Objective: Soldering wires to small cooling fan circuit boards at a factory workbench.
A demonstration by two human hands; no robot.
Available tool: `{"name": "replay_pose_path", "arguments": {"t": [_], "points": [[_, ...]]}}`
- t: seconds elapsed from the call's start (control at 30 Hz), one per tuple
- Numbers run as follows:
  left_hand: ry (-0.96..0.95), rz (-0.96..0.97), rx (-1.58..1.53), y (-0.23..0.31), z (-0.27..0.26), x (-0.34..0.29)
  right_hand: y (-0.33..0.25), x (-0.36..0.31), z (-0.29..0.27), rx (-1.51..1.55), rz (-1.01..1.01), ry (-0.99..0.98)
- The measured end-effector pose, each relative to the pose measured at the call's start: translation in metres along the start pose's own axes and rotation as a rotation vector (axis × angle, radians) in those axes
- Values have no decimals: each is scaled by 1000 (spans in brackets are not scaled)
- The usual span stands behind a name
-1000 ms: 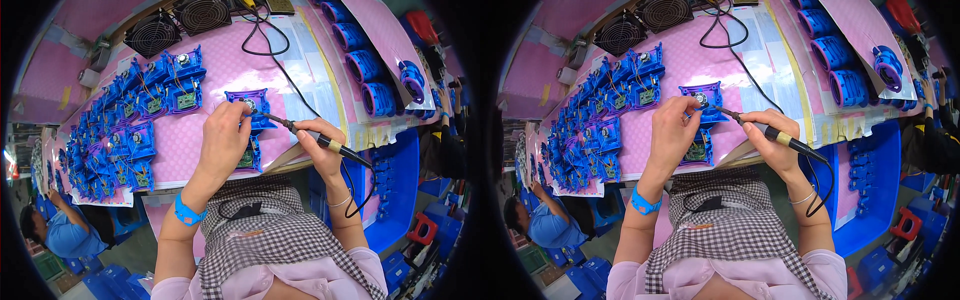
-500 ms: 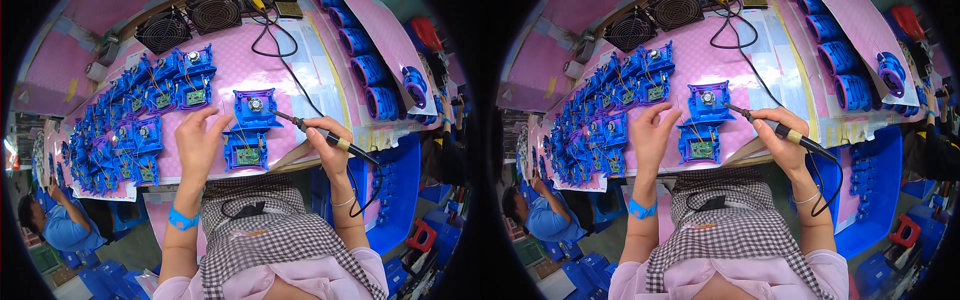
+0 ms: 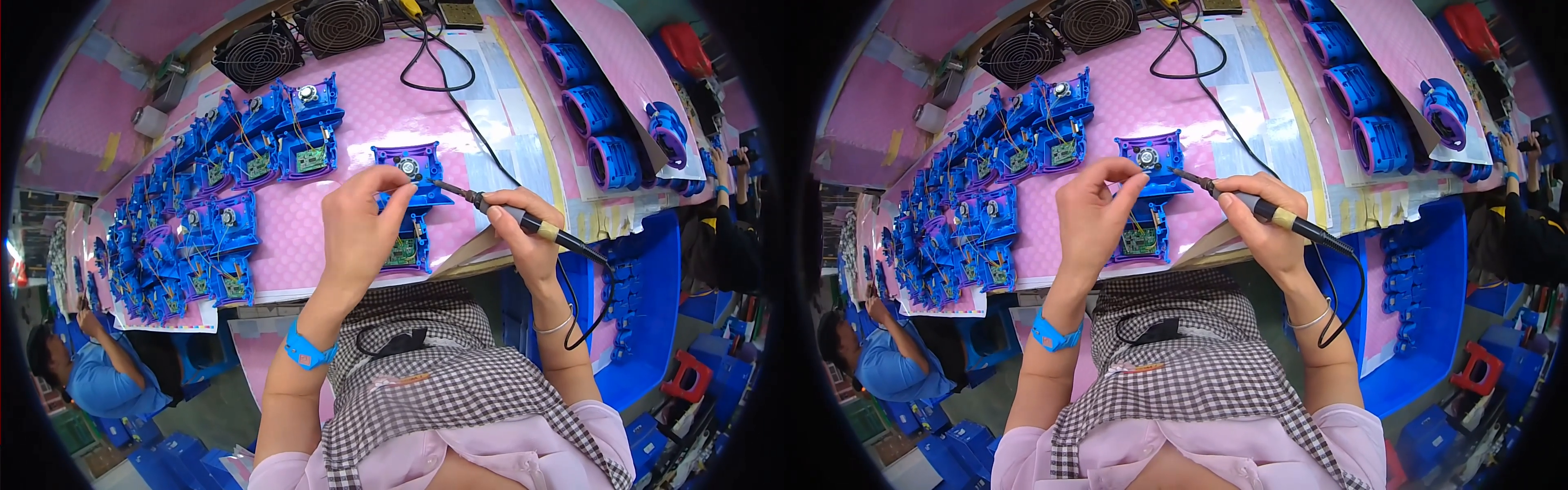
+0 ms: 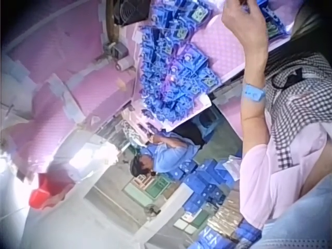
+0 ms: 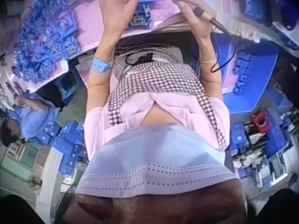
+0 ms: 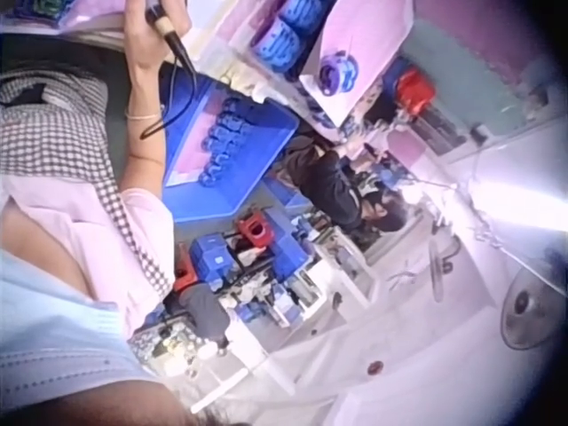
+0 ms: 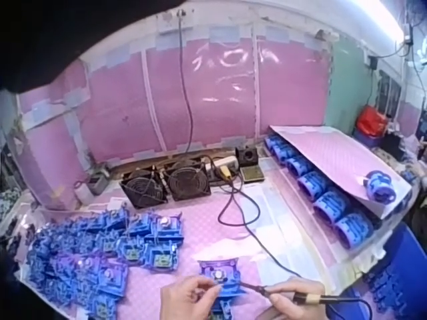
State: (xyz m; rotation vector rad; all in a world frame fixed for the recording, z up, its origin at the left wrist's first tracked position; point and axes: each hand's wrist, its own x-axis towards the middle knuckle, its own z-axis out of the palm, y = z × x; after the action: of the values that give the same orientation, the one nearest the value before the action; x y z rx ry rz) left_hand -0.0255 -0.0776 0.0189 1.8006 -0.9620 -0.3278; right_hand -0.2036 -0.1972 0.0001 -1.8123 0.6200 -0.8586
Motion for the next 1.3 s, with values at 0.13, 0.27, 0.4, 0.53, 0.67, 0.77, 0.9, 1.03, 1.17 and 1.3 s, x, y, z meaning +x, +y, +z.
{"name": "replay_pose_path", "arguments": {"t": [0.13, 0.27, 0.4, 0.53, 0.67, 0.77, 0.9, 1.03, 1.17, 1.3], "points": [[-115, 144, 240, -7, 4, 4, 1, 0, -1, 22, 0, 22], [-119, 129, 273, -8, 9, 5, 0, -1, -3, 38, 13, 30], [-132, 132, 326, -9, 10, 8, -1, -1, -3, 75, 56, 63], [-149, 139, 331, -8, 12, 9, 3, -1, -3, 56, -11, 51], [-156, 113, 351, -5, 13, 10, 5, -2, -3, 63, -1, 48], [-150, 101, 352, -6, 13, 9, 3, -1, -2, 44, 18, 4], [-151, 93, 357, -5, 14, 9, 1, 1, -1, 5, -14, -10], [-143, 104, 355, -6, 13, 9, 1, -3, -3, 10, -3, -4], [-136, 96, 343, -5, 13, 8, -3, -6, -4, 5, -11, -11], [-142, 79, 317, -4, 14, 8, 1, -7, -5, 85, 20, 59]]}}
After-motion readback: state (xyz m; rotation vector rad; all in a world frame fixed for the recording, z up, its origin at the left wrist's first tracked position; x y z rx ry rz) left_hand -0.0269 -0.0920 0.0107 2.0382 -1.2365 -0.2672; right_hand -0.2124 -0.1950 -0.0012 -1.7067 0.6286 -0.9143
